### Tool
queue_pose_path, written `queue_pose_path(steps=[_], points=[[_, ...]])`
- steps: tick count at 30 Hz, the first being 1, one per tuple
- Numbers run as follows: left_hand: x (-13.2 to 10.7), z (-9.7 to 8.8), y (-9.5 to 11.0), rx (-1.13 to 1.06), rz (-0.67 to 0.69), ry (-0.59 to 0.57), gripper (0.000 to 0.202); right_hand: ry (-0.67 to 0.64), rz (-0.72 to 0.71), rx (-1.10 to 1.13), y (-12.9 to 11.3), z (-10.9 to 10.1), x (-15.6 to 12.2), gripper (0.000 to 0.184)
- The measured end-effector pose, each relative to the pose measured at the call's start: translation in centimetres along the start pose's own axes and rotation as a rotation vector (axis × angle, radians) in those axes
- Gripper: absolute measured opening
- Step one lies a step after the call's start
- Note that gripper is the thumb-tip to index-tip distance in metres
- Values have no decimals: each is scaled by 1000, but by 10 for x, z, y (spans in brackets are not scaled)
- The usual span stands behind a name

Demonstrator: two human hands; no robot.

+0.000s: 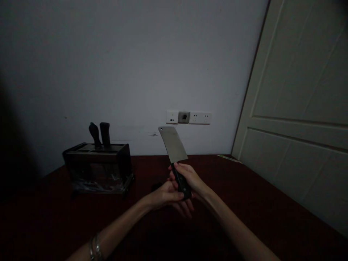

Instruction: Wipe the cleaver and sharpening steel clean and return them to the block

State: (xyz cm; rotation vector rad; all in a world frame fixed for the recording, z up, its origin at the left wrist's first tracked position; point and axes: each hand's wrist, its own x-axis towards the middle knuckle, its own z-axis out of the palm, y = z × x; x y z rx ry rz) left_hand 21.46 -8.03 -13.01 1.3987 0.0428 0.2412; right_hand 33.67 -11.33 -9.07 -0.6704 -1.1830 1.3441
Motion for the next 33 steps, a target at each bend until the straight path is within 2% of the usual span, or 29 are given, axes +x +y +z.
queue_pose_path(steps=[5, 10, 12, 15, 17, 19, 20, 22, 25, 27, 31, 33], points=[[-5, -14, 8, 280, -167, 36, 50, 58, 1, -12, 5, -6, 6, 32], [-18, -21, 35, 484, -319, 4, 46, 123, -6, -35, 13, -9, 9, 34], [-25, -28, 45, 539, -338, 19, 41, 162, -16, -71, 15, -14, 11, 35], [-33, -46, 53, 748, -283, 183, 34, 225, -58, -152, 19, -24, 14, 35], [-37, -60, 51, 983, -243, 326, 27, 258, -98, -195, 23, -30, 17, 34], [-38, -71, 46, 1180, -255, 407, 22, 275, -124, -220, 27, -34, 19, 33], [-39, -74, 42, 1243, -274, 406, 20, 281, -129, -230, 29, -35, 20, 33], [-38, -76, 34, 1318, -286, 329, 24, 289, -137, -237, 32, -35, 21, 32], [-36, -73, 23, 1390, -202, 159, 39, 292, -145, -231, 34, -34, 21, 32], [-34, -70, 17, 1429, -161, 104, 45, 301, -149, -225, 35, -32, 20, 33], [-29, -67, 9, 1475, -181, 62, 40, 316, -156, -219, 36, -30, 19, 35], [-27, -65, 5, 1476, -227, 103, 35, 320, -154, -218, 37, -29, 19, 35]])
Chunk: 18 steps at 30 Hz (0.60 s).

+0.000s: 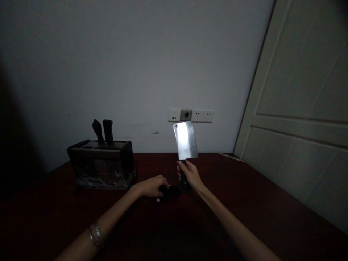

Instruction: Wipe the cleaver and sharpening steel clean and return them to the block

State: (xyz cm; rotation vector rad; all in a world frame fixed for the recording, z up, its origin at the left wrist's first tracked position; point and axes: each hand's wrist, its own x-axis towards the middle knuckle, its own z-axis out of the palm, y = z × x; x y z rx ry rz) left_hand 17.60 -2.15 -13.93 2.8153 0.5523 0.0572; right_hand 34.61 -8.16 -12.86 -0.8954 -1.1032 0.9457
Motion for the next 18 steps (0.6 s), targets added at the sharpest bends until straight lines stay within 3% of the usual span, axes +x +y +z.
queue_pose_path(steps=[3, 7, 14, 18], points=[[2, 4, 1, 21, -89, 57, 33, 1, 9, 0, 1, 0, -1, 35], [1, -1, -6, 3, -208, 228, 23, -1, 13, -16, 6, -2, 0, 35], [-9, -43, -21, -242, -337, 654, 33, -16, 32, -19, 13, -5, 0, 33], [-17, -67, -6, -106, -361, 954, 32, -23, 46, -31, 14, -3, -1, 33]])
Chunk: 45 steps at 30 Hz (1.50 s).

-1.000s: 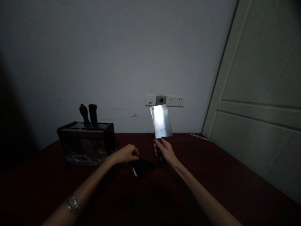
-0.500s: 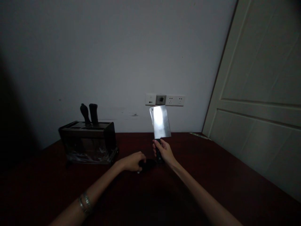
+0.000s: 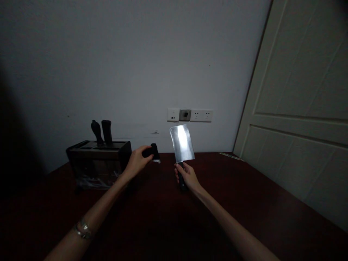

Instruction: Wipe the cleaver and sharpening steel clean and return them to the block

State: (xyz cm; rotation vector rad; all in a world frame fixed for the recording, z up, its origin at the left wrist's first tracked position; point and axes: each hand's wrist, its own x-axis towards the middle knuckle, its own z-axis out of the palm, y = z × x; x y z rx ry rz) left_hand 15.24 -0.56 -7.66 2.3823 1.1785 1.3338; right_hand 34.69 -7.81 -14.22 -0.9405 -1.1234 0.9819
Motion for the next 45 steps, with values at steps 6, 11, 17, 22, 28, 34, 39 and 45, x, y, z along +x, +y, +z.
queue_pose_path(steps=[6, 11, 17, 22, 28, 34, 39, 45], points=[[3, 1, 39, 328, 546, 204, 22, -44, 24, -5, 8, 4, -2, 34], [8, 26, 45, 329, 862, -109, 26, -58, 17, -25, 11, 7, -4, 33], [3, 29, 44, 234, 826, -351, 40, -25, 40, -20, 12, 5, -2, 36], [1, 24, 43, 177, 818, -438, 44, -27, 33, -2, 15, 4, 0, 39], [8, 27, 38, 175, 871, -466, 35, -33, 51, 16, 14, 5, -1, 42], [17, 25, 29, 128, 873, -457, 33, -84, 78, 98, 11, 7, -3, 40], [21, 29, 29, 88, 924, -423, 37, -77, 90, 173, 8, 7, -4, 40], [24, 32, 36, 132, 968, -460, 43, -70, 91, 205, 8, 6, -4, 43]])
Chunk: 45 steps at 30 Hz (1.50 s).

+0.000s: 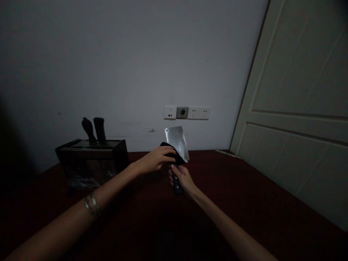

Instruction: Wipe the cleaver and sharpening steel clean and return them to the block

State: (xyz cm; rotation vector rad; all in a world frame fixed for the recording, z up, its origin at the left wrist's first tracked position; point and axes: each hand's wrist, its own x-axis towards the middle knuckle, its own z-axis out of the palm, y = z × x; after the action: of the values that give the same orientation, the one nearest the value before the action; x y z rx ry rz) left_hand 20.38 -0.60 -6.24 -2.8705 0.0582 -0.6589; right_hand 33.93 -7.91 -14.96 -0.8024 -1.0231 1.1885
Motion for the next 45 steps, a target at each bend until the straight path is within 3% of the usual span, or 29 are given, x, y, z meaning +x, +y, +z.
queue_pose_path(steps=[8, 17, 26, 29, 32, 35, 40, 45], points=[[-6, -2, -8, -2, 15, 30, 41, 26, -48, 27, -3, 6, -3, 39], [4, -11, 3, 42, 42, -38, 50, -51, -33, -60, -2, 3, -3, 41], [-9, -12, 0, 64, 29, 4, 45, -8, -70, -11, -5, 9, -5, 39], [-13, -13, -4, 165, -29, 81, 36, -7, -69, -31, -6, 6, -3, 38], [-11, -18, -10, 299, -123, 253, 25, 4, -59, -50, -5, 4, -2, 37], [-3, -24, -15, 439, -83, 345, 21, 2, -54, -61, -2, 4, -1, 36], [11, -20, -17, 477, 108, 169, 19, -16, -47, -59, 1, 3, 0, 36], [8, -8, -7, 299, 87, 10, 17, -17, -54, -53, -4, 3, 0, 35]])
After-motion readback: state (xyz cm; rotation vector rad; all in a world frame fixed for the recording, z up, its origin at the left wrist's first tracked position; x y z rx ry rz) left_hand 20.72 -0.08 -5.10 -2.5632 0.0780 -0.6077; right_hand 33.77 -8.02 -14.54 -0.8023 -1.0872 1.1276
